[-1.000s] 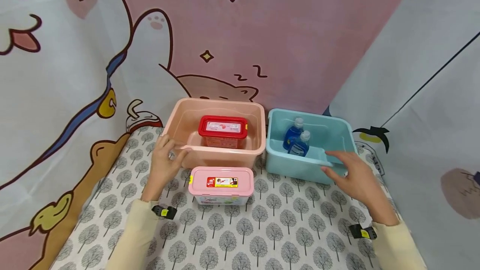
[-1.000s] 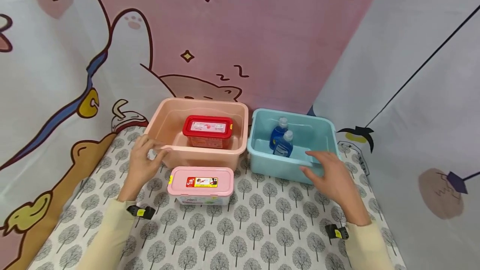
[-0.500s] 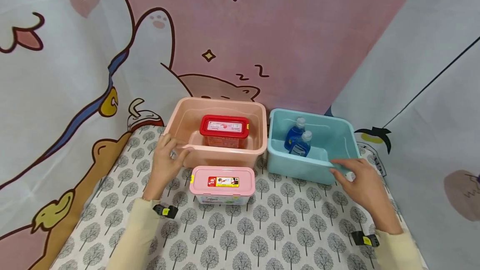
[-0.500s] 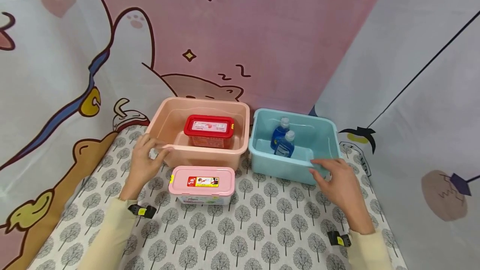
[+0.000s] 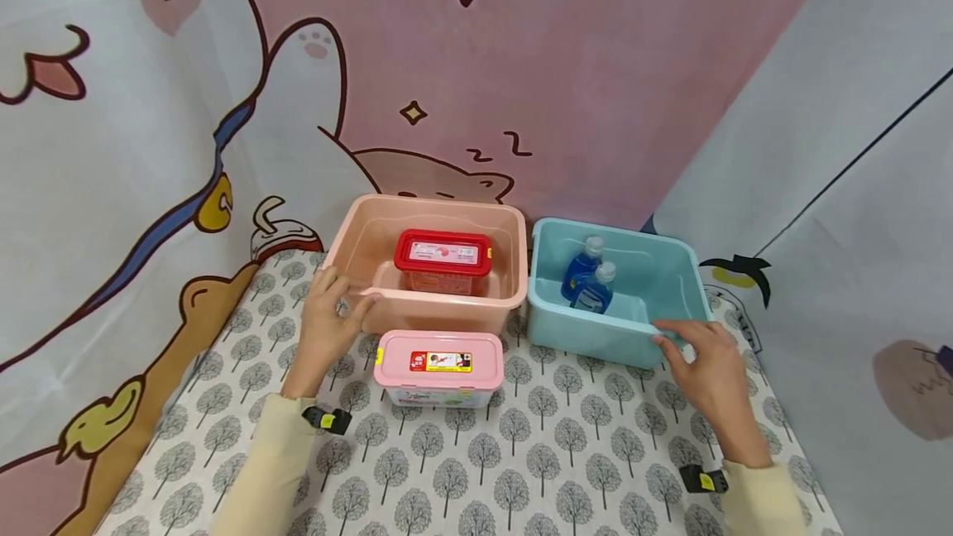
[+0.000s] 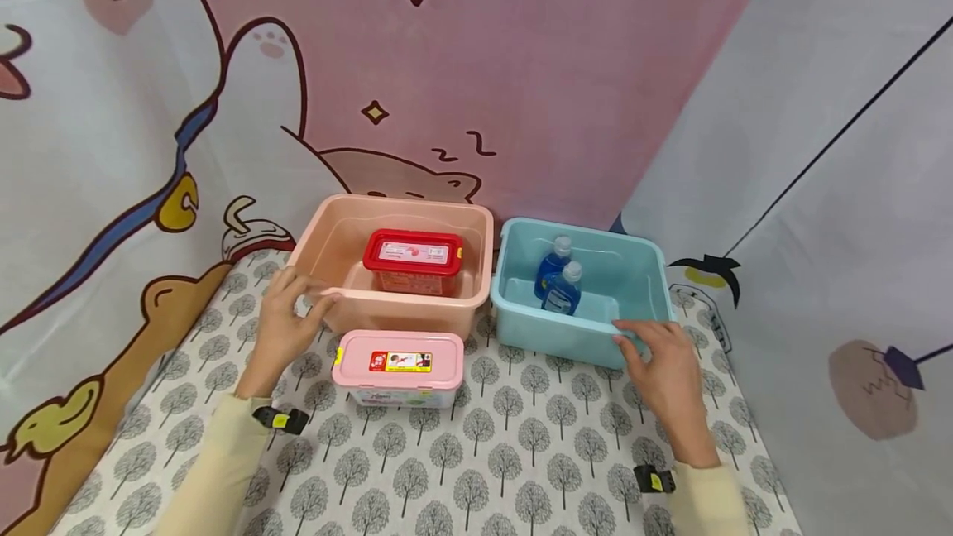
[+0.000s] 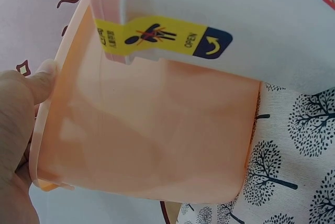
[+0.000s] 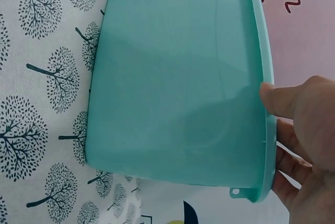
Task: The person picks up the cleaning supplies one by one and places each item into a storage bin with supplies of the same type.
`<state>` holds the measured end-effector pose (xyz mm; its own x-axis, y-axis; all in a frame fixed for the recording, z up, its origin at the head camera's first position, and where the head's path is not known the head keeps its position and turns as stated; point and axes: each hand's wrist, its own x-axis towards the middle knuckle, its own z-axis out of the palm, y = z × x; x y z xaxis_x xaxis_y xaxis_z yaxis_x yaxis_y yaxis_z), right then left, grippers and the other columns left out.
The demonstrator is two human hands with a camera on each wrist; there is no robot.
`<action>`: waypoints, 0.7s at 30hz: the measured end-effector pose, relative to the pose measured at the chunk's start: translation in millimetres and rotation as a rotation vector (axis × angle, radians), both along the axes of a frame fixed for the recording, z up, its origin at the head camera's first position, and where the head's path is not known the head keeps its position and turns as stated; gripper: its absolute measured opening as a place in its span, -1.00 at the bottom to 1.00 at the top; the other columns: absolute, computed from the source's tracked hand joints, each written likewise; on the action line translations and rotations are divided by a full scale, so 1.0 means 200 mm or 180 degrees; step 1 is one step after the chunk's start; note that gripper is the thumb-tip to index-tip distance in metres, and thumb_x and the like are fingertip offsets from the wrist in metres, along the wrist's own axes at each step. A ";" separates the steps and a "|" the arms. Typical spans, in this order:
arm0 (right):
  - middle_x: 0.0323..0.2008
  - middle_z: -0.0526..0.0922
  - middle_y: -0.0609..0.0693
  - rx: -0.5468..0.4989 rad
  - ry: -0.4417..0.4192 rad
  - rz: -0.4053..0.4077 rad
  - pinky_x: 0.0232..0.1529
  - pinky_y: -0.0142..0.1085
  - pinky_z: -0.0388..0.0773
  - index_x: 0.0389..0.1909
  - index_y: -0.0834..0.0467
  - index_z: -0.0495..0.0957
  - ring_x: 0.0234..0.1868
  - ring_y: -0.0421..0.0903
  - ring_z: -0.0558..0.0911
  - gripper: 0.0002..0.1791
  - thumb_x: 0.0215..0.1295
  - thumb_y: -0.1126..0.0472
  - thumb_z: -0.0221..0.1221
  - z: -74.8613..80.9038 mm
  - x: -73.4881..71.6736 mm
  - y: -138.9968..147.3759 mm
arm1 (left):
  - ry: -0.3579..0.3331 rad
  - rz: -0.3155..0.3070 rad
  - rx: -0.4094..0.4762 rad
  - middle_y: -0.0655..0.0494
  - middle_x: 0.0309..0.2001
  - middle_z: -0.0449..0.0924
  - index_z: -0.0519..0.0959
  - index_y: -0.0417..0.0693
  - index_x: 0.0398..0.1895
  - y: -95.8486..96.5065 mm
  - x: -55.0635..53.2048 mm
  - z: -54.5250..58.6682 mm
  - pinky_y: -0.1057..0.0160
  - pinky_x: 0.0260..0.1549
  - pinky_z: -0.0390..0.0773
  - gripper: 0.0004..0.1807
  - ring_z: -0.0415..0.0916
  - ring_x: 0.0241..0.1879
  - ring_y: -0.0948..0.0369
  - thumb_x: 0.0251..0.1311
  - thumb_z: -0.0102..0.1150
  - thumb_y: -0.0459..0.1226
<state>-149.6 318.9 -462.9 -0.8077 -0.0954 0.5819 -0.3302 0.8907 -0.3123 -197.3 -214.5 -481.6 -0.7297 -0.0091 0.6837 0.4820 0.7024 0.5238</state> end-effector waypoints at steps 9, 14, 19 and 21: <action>-0.13 0.77 0.19 -0.0046 -0.0061 -0.0069 -0.40 -0.12 0.27 -0.02 0.15 0.73 -0.18 0.08 0.50 -0.70 0.20 0.36 0.41 -0.01 0.00 -0.01 | 0.0075 0.0004 -0.0091 -0.06 -0.26 0.49 0.66 -0.21 -0.28 0.00 0.02 0.00 0.13 -0.23 0.38 -0.76 0.36 -0.13 0.01 0.06 0.55 -0.32; -0.14 0.77 0.20 -0.0111 -0.0047 -0.0092 -0.37 -0.09 0.29 -0.03 0.17 0.73 -0.17 0.09 0.50 -0.70 0.20 0.36 0.41 -0.01 0.00 -0.01 | 0.0036 0.0047 -0.0206 -0.05 -0.23 0.52 0.65 -0.19 -0.25 0.00 0.03 0.01 0.12 -0.26 0.42 -0.75 0.37 -0.11 0.02 0.09 0.53 -0.29; -0.16 0.77 0.20 -0.0152 -0.0006 -0.0090 -0.39 -0.09 0.30 -0.03 0.17 0.74 -0.14 0.11 0.53 -0.71 0.20 0.36 0.41 -0.02 0.00 -0.02 | 0.0095 0.0041 -0.0244 -0.07 -0.17 0.56 0.66 -0.20 -0.22 0.01 0.04 0.01 0.08 -0.22 0.41 -0.75 0.39 -0.08 -0.02 0.10 0.52 -0.30; -0.16 0.77 0.19 -0.0171 -0.0004 -0.0104 -0.38 -0.07 0.33 -0.04 0.17 0.74 -0.12 0.12 0.54 -0.71 0.20 0.36 0.41 -0.02 0.00 -0.02 | 0.0110 0.0021 -0.0242 -0.09 -0.14 0.56 0.66 -0.22 -0.19 0.02 0.04 0.01 0.07 -0.21 0.41 -0.73 0.39 -0.07 -0.04 0.10 0.51 -0.30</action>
